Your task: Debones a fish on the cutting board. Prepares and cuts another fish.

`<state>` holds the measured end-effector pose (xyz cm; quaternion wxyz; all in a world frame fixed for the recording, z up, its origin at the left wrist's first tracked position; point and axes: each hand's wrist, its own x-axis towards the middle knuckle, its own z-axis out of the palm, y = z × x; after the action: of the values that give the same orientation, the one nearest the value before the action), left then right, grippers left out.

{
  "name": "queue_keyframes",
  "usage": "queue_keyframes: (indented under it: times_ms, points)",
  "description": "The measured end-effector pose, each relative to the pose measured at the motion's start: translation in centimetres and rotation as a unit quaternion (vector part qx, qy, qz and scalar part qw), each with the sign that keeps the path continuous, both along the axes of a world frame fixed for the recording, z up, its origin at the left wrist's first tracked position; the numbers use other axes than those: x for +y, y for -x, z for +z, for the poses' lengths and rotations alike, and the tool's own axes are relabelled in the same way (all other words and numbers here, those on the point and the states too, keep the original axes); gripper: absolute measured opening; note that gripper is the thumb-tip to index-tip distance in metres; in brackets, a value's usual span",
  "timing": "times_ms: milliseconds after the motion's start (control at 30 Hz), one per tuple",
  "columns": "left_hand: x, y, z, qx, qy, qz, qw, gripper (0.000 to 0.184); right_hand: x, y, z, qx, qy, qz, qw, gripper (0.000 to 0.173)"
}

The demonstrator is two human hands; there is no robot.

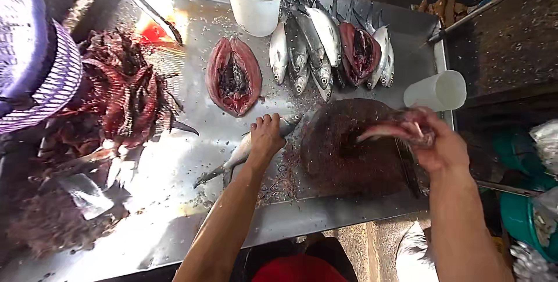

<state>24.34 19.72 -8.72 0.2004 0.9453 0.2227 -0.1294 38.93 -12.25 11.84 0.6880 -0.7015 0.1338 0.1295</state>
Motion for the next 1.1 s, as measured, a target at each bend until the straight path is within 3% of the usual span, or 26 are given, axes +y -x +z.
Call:
queue_keyframes:
  times_ms: [233,367,467,533,600,667,700,767,833,900,1000,1100]
  points:
    - [2.7,5.7,2.2,0.047,0.194,0.072,0.977,0.083,8.2,-11.4,4.5,-0.118,-0.13,-0.088,0.981,0.024]
    - [3.8,9.0,4.6,0.008,0.249,0.115,0.962,0.08,10.5,-14.4,0.1,-0.061,-0.136,-0.121,0.981,0.029]
    - [2.7,9.8,7.8,-0.022,0.241,0.105,0.965,0.082,9.5,-12.8,-5.7,0.085,-0.001,-0.094,0.992,0.041]
    - [1.4,9.9,9.2,-0.049,0.222,0.079,0.971,0.082,7.5,-9.4,-8.3,0.144,0.035,-0.068,0.987,0.042]
    - [-0.2,9.1,10.5,-0.083,0.195,0.037,0.977,0.081,4.1,-5.6,-9.2,0.119,0.034,-0.046,0.991,0.039]
    - [-2.3,7.7,12.4,-0.1,0.161,-0.015,0.982,0.082,-0.8,-1.9,-9.0,0.028,0.127,-0.015,0.991,0.033]
    - [-3.6,6.7,13.5,-0.105,0.141,-0.042,0.984,0.081,-3.8,-0.1,-8.7,-0.028,0.227,0.013,0.973,0.032]
    - [-6.4,4.0,15.2,-0.11,0.094,-0.102,0.984,0.081,-9.6,2.9,-7.8,-0.086,0.443,0.095,0.887,0.038]
    - [-10.0,0.5,16.0,-0.098,0.05,-0.152,0.982,0.083,-13.4,4.8,-7.6,-0.068,0.549,0.169,0.816,0.051]
    - [-13.9,-2.8,15.1,-0.052,0.015,-0.196,0.979,0.083,-15.4,6.0,-9.0,-0.028,0.573,0.216,0.79,0.062]
    - [-18.3,-7.3,10.9,0.002,-0.023,-0.239,0.971,0.087,-16.3,5.2,-10.5,-0.025,0.568,0.236,0.788,0.064]
    - [-20.2,-7.6,8.3,-0.004,-0.044,-0.203,0.978,0.091,-16.7,4.6,-10.9,-0.038,0.56,0.252,0.788,0.059]
